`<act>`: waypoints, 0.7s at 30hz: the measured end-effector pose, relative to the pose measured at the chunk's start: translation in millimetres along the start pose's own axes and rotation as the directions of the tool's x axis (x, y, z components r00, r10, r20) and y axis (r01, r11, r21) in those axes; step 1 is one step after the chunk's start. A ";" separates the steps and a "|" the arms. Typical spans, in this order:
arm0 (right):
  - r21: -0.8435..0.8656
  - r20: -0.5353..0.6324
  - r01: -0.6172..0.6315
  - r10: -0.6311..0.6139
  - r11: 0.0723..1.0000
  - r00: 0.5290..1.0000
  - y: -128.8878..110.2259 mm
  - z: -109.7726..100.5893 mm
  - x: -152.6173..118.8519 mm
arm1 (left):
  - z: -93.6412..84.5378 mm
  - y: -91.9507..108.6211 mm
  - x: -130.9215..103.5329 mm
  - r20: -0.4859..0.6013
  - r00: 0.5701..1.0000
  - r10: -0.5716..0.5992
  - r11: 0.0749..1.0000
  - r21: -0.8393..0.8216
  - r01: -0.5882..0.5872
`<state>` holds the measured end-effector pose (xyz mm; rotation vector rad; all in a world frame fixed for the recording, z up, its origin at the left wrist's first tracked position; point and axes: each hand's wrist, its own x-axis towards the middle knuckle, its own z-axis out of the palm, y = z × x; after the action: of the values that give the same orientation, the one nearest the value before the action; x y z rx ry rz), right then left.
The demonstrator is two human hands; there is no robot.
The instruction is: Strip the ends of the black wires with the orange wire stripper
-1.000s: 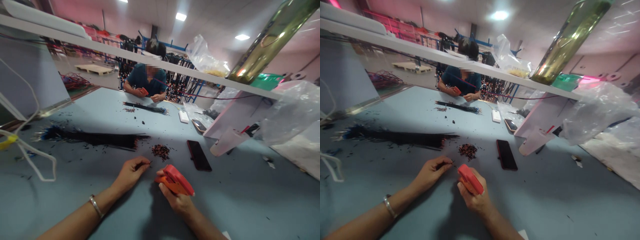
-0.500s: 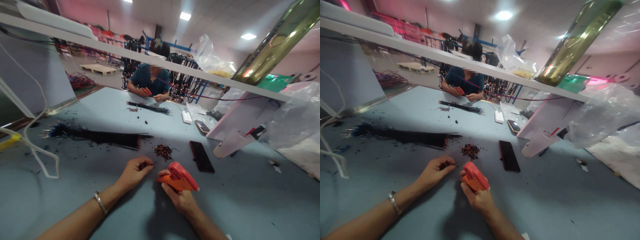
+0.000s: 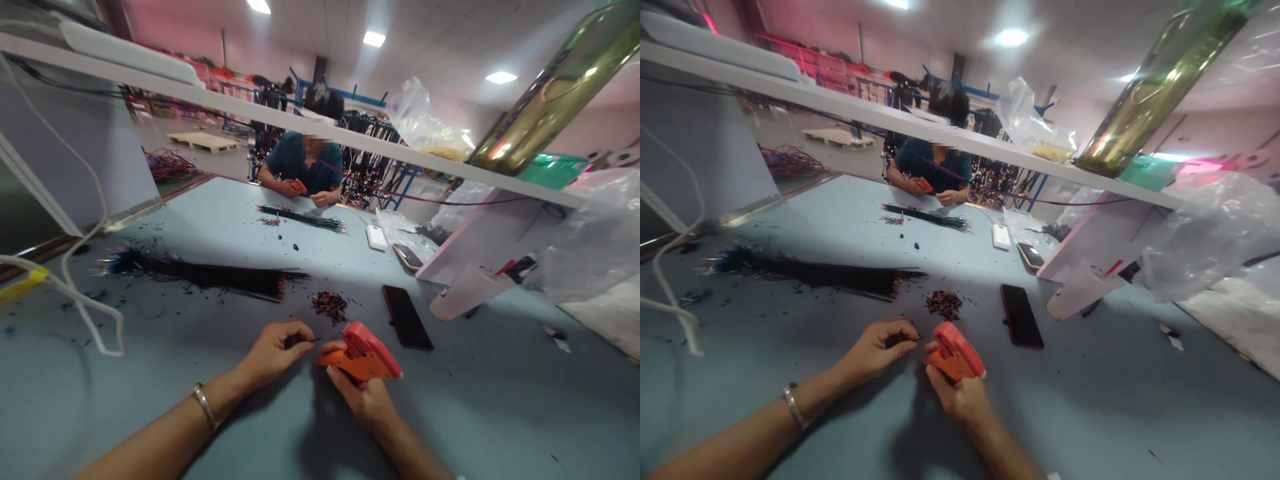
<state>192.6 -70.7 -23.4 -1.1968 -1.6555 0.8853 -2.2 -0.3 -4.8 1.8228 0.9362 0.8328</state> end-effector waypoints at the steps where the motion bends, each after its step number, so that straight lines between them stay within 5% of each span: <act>1: -0.012 -0.009 0.005 -0.005 1.000 1.000 1.2 0.3 -0.1 | 0.2 -0.1 0.0 0.002 1.000 0.003 1.000 0.005 -0.003; 12: 0.024 -0.134 0.045 -0.041 0.999 0.990 -3.4 2.5 -1.8 | 0.2 1.2 0.2 -0.011 1.000 -0.006 1.000 -0.017 0.006; 21: 0.008 -0.069 0.006 -0.006 1.000 0.998 3.1 5.4 -2.2 | -0.9 6.7 0.0 0.036 0.999 -0.029 0.996 -0.078 0.032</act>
<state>188.9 -72.3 -28.6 -1.2032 -1.5983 0.8373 -1.3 -2.1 1.6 1.7458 0.8945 0.8057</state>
